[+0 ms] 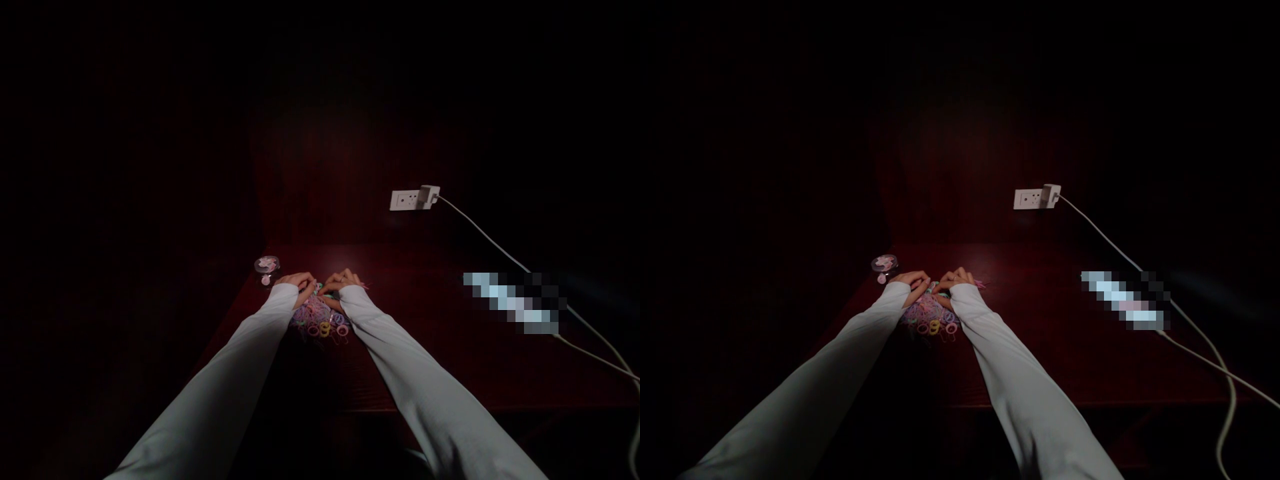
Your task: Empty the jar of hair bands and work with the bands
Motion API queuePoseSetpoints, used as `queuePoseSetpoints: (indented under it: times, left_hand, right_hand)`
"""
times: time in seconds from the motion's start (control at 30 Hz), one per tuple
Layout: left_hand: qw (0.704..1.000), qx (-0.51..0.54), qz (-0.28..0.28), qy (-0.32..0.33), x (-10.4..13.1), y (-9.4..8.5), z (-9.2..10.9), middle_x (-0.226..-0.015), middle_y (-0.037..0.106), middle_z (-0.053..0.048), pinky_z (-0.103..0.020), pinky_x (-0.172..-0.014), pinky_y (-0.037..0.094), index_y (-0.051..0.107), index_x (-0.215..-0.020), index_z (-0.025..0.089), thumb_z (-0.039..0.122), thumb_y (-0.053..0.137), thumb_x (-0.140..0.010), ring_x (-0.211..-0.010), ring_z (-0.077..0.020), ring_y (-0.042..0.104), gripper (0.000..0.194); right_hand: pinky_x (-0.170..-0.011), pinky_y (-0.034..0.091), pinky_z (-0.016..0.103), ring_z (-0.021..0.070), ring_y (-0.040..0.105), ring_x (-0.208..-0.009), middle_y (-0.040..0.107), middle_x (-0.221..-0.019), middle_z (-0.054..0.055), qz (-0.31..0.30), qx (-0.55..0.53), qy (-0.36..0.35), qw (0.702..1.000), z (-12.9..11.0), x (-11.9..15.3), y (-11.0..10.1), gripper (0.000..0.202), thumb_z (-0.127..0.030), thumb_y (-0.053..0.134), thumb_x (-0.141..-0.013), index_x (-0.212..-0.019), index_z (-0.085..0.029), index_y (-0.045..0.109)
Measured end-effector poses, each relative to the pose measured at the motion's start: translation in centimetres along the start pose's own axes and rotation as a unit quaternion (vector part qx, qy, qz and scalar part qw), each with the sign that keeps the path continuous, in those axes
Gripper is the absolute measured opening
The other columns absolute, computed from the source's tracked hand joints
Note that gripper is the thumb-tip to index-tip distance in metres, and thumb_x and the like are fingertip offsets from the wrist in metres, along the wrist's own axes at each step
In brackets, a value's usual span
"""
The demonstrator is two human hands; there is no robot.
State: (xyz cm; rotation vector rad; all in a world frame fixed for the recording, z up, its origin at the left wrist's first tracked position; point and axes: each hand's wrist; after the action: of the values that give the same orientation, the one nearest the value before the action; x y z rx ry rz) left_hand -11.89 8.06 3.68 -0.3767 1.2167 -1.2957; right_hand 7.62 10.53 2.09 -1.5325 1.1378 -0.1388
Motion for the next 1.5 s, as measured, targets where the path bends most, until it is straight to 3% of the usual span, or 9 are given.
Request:
queuePoseSetpoints:
  times: [0.33, 0.6, 0.87, 1.17, 1.37, 1.5]
  left_hand:
    - [1.000, -0.003, -0.009, 0.008, 0.0, 0.1, -0.2, -0.069, 0.062, 0.000, -0.025, -0.061, 0.031, 0.069, -0.081, 0.018, 0.031, 0.053, -0.091, -0.063, -0.0136, 0.050, 0.023]
    - [0.999, -0.012, -0.023, 0.021, 0.1, 0.4, -0.3, -0.069, 0.061, 0.000, -0.025, -0.062, 0.033, 0.067, -0.079, 0.019, 0.036, 0.050, -0.093, -0.066, -0.0146, 0.054, 0.028]
    - [0.998, 0.001, -0.048, 0.051, -0.2, 0.6, -1.0, -0.069, 0.059, 0.001, -0.024, -0.063, 0.034, 0.063, -0.076, 0.019, 0.041, 0.049, -0.093, -0.066, -0.0143, 0.054, 0.031]
    - [0.998, 0.024, -0.007, 0.057, 0.0, 0.7, -0.9, -0.072, 0.060, 0.000, -0.024, -0.065, 0.033, 0.061, -0.075, 0.018, 0.031, 0.049, -0.093, -0.068, -0.0135, 0.052, 0.026]
    - [0.998, 0.018, -0.007, 0.060, -0.2, 0.5, -0.6, -0.070, 0.057, 0.001, -0.024, -0.064, 0.033, 0.056, -0.071, 0.017, 0.030, 0.047, -0.097, -0.066, -0.0124, 0.049, 0.031]
    - [0.998, 0.011, -0.002, 0.066, -0.2, 0.5, -0.6, -0.070, 0.056, 0.001, -0.023, -0.064, 0.033, 0.056, -0.071, 0.017, 0.027, 0.048, -0.096, -0.066, -0.0121, 0.048, 0.029]
  right_hand:
    - [-0.084, 0.029, 0.036, 0.0219, 0.046, -0.092, 0.072, -0.091, 0.003, 0.018, -0.001, 0.011, 1.000, -0.2, -0.2, 0.1, 0.006, -0.032, 0.079, -0.081, -0.087, -0.030, 0.081]
    - [-0.085, 0.030, 0.037, 0.0224, 0.047, -0.091, 0.072, -0.091, 0.004, 0.037, 0.004, 0.016, 0.999, 0.2, -0.4, 0.2, 0.015, -0.043, 0.073, -0.086, -0.085, -0.029, 0.080]
    - [-0.087, 0.031, 0.037, 0.0234, 0.049, -0.096, 0.073, -0.094, 0.003, 0.045, 0.004, 0.029, 0.999, 0.1, -0.3, -0.1, 0.014, -0.041, 0.075, -0.086, -0.085, -0.028, 0.079]
    - [-0.088, 0.034, 0.039, 0.0240, 0.051, -0.099, 0.075, -0.097, 0.005, 0.068, -0.037, 0.045, 0.996, -0.5, 0.3, -1.2, 0.022, -0.045, 0.066, -0.092, -0.094, -0.028, 0.080]
    - [-0.086, 0.033, 0.037, 0.0225, 0.050, -0.097, 0.075, -0.092, 0.003, 0.076, -0.020, 0.086, 0.993, -0.6, 0.1, -0.8, 0.042, -0.044, 0.046, -0.103, -0.084, -0.028, 0.079]
    - [-0.085, 0.032, 0.037, 0.0220, 0.050, -0.094, 0.075, -0.091, 0.002, 0.081, -0.024, 0.073, 0.994, -0.3, 0.1, -0.4, 0.043, -0.044, 0.048, -0.103, -0.078, -0.029, 0.079]
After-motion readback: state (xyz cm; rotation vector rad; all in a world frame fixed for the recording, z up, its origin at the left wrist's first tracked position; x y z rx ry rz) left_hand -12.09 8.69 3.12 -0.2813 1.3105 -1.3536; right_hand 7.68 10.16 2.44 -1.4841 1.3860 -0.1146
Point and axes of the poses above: each hand's wrist, its own x-axis away from the middle knuckle, its own y-axis out of the palm, z = x × y
